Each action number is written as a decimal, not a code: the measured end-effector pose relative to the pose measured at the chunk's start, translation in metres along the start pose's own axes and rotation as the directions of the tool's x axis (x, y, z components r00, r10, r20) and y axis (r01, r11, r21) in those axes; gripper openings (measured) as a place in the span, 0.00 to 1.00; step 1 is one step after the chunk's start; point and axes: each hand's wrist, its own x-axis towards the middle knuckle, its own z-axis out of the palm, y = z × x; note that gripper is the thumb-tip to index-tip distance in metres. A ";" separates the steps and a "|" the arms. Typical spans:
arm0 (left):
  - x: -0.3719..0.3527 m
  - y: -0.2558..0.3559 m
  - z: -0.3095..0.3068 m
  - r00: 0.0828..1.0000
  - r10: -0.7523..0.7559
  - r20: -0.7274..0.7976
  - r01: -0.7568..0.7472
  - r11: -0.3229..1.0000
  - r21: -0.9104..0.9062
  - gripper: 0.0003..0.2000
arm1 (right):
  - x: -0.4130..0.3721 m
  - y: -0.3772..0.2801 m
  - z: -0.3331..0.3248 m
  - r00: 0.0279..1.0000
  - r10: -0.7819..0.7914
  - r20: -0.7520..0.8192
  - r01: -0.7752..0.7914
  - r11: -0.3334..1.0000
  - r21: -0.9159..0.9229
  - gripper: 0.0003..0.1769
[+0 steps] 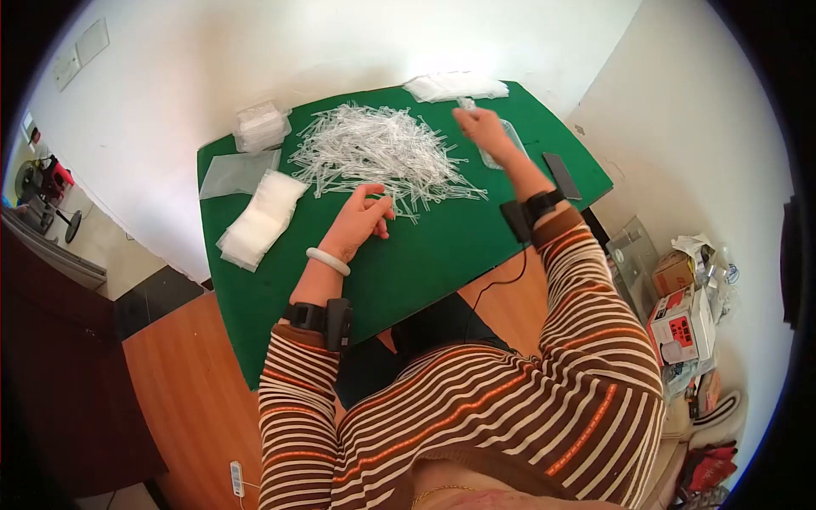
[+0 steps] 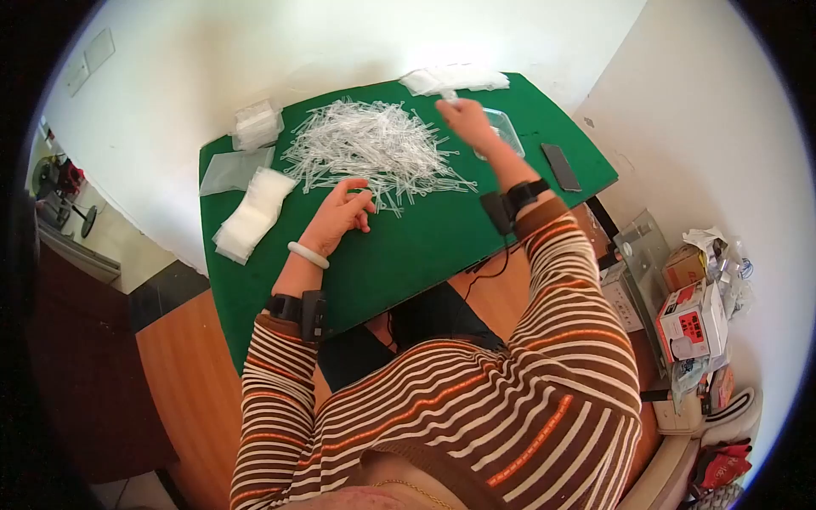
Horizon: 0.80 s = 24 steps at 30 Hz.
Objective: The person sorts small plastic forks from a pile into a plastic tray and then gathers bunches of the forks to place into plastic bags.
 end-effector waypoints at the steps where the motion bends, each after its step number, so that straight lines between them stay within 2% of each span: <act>1: -0.002 -0.001 0.000 1.000 -0.008 -0.004 0.008 1.000 0.006 0.24 | 0.000 -0.006 -0.022 0.999 -0.010 -0.042 -0.005 0.941 -0.337 0.25; 2: -0.004 -0.002 -0.001 1.000 -0.016 -0.007 0.016 1.000 0.012 0.23 | 0.001 -0.004 -0.039 0.997 -0.033 -0.077 -0.023 0.773 -0.634 0.26; 3: -0.001 -0.003 -0.001 0.999 -0.042 -0.016 0.042 0.999 0.031 0.22 | 0.005 0.010 -0.049 0.997 -0.017 -0.076 -0.034 0.782 -0.622 0.26; 6: 0.002 0.002 0.001 0.999 -0.047 -0.019 0.048 0.999 0.016 0.22 | 0.020 0.031 -0.079 0.997 0.043 -0.058 -0.072 0.552 -0.831 0.24; 7: 0.001 0.003 0.000 0.998 -0.058 -0.023 0.058 0.998 0.016 0.22 | 0.022 0.042 -0.079 0.997 0.044 -0.065 -0.079 0.558 -0.826 0.24; 10: 0.001 0.002 0.000 0.997 -0.069 -0.028 0.069 0.997 0.030 0.21 | 0.028 0.074 -0.074 0.995 0.004 0.101 0.091 0.400 -0.912 0.21; 14: 0.001 0.002 0.001 0.998 -0.064 -0.027 0.064 0.998 0.013 0.21 | 0.040 0.089 -0.063 0.986 0.019 0.164 0.144 0.392 -0.909 0.17; 19: -0.001 0.005 0.003 0.997 -0.069 -0.023 0.069 0.997 -0.024 0.19 | 0.055 0.100 -0.071 0.983 0.058 0.173 0.127 0.462 -0.878 0.13; 22: -0.001 0.005 0.002 0.997 -0.077 -0.021 0.077 0.997 -0.016 0.19 | 0.059 0.102 -0.078 0.995 -0.031 0.096 0.100 0.432 -0.896 0.11; 24: 0.000 0.006 0.003 0.996 -0.084 -0.018 0.084 0.996 -0.014 0.19 | 0.059 0.103 -0.076 0.991 -0.006 0.131 0.122 0.400 -0.908 0.10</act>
